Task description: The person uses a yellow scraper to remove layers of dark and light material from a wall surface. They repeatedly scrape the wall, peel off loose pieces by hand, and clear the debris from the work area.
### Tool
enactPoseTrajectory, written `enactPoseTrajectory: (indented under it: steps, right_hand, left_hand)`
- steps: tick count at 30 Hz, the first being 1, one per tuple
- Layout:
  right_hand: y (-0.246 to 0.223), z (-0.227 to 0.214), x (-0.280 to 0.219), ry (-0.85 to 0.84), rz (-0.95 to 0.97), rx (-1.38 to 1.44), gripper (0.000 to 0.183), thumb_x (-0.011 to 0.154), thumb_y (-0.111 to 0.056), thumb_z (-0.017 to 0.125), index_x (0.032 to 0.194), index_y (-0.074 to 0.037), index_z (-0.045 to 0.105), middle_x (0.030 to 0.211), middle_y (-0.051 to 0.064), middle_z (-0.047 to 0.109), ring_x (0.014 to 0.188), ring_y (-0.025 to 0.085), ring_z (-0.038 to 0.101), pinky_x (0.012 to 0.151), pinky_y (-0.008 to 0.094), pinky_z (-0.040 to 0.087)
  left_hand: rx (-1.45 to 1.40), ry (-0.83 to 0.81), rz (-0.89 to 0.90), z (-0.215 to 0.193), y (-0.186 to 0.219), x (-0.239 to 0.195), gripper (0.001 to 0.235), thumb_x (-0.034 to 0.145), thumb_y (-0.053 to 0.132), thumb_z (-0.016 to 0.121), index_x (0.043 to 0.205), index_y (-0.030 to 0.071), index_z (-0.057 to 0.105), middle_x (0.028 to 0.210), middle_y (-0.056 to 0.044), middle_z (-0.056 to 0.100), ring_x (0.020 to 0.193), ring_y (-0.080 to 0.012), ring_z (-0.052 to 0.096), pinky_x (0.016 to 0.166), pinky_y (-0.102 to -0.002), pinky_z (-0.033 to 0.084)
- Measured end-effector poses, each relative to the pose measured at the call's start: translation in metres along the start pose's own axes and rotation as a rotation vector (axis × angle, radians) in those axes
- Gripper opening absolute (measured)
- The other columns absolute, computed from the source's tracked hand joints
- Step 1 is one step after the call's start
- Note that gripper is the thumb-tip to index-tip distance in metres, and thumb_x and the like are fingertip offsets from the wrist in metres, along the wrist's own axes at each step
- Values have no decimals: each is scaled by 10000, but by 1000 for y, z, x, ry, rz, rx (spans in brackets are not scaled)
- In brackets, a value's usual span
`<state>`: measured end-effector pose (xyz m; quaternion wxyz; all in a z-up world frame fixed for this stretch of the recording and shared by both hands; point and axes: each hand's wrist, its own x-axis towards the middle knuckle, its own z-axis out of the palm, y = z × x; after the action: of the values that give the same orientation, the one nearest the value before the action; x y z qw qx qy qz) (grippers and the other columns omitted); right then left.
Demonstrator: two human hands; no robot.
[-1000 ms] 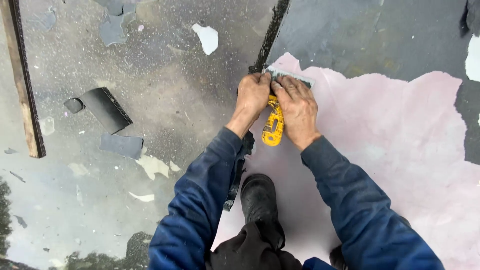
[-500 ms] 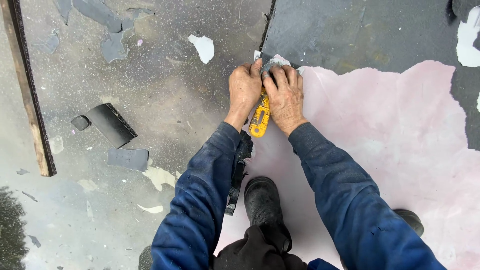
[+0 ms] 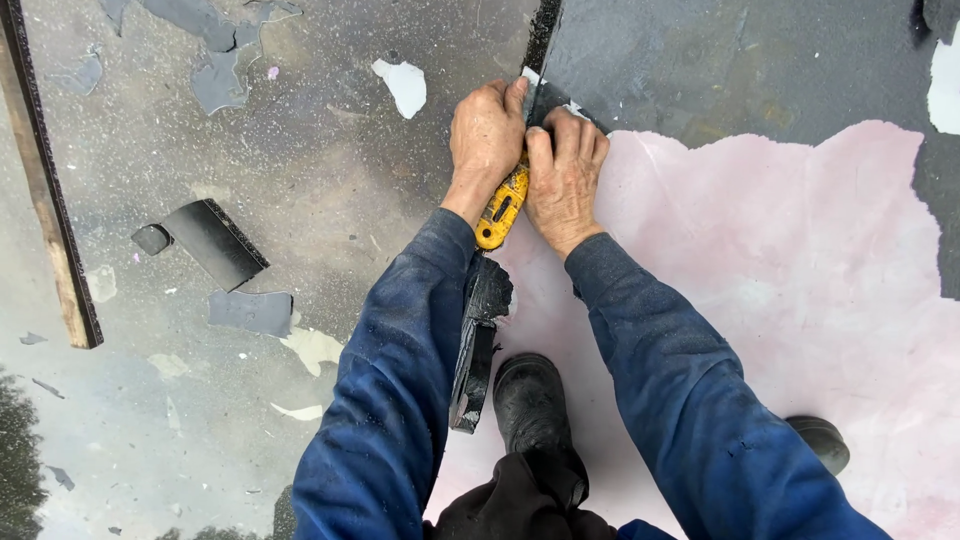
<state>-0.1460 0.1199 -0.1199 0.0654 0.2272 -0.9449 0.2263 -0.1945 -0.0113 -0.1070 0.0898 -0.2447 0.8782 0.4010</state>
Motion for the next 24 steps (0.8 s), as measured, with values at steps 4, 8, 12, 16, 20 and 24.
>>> enactPoseTrajectory:
  steps: [4,8,12,16,20,24]
  right_hand:
    - [-6,-8,9,15,39,65,388,959,-61,685,1331,-26,581,1361,176,516,1308,365,443,1092,551,332]
    - [19,-9,31,-46,0,16,537,919,-28,698,1438,-8,562,1450,209,567,1381,368,511,1148,530,384]
    - [35,-65,43,-65,-94,51,538,887,31,730,1400,-38,584,1369,211,661,1256,347,680,1088,441,534]
    - [40,-156,62,-16,-55,253,481,981,44,765,1419,-51,589,1381,171,674,1259,345,704,1087,407,585]
    - [65,-174,26,69,-108,33,507,922,60,706,1393,-115,640,1485,265,477,1330,417,560,1095,434,553]
    - [51,-145,-47,-199,-51,10,513,859,-7,726,1353,-142,691,1344,147,607,1253,341,603,1040,421,539]
  left_hand:
    - [5,18,29,4,-3,9,415,976,406,594,876,34,748,824,-211,740,787,-414,711,718,-508,558]
    - [-63,17,18,11,3,34,396,963,367,609,882,16,773,825,-215,743,763,-374,726,729,-480,565]
    - [-451,-104,-77,-4,38,16,381,982,307,600,922,-31,765,695,-143,762,600,-225,736,579,-394,585]
    - [-780,-190,-31,-34,65,-13,432,1045,359,528,1026,-11,750,606,-90,631,488,-160,588,451,-335,464]
    - [-460,-94,118,-13,35,-16,449,999,400,557,1078,-10,721,691,-54,727,563,-120,711,499,-295,593]
    - [-642,-553,-485,4,32,-81,717,1018,579,449,1025,-95,693,772,-188,754,643,-238,763,575,-327,627]
